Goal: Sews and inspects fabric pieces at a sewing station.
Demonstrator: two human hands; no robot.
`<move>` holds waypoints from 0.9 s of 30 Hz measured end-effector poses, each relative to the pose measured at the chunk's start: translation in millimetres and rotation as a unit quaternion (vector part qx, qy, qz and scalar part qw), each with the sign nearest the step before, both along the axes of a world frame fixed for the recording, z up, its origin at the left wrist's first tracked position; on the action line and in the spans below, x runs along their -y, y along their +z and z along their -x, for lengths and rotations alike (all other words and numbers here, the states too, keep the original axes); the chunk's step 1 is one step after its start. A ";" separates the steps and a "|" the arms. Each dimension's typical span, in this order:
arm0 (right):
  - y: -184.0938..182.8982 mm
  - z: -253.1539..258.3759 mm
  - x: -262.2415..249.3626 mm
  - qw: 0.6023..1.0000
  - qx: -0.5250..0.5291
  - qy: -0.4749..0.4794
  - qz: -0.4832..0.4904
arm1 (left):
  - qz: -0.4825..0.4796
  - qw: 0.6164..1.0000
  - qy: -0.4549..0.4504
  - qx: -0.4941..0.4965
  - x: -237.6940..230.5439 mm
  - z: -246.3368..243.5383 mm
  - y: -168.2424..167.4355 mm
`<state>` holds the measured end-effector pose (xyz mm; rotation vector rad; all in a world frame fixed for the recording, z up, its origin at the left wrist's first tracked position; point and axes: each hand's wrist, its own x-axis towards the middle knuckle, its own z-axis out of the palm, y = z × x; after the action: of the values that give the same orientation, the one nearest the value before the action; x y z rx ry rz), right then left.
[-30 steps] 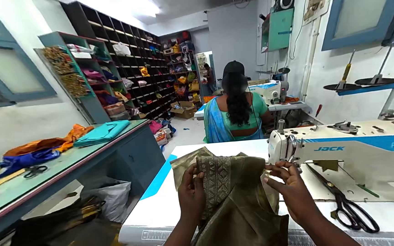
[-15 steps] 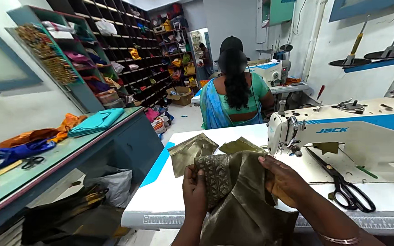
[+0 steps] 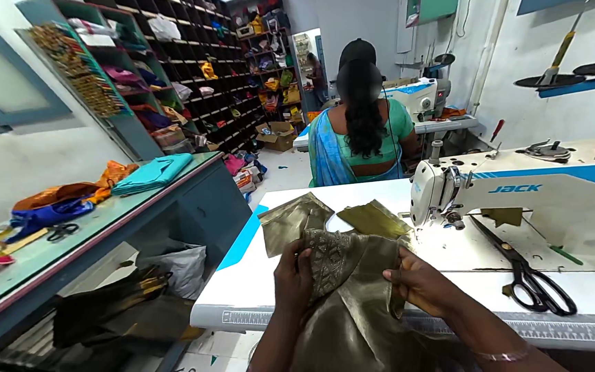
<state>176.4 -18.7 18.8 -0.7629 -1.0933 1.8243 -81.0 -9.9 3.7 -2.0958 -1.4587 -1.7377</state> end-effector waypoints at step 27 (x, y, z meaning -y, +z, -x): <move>-51.8 -11.1 -75.3 0.990 -0.094 -0.068 0.077 | 0.029 0.954 -0.018 -0.297 39.3 -93.1 -116.9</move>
<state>187.5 56.6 -33.0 -0.7186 -0.7682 1.8377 12.2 -49.2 -113.2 -2.3863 -1.2945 -0.9329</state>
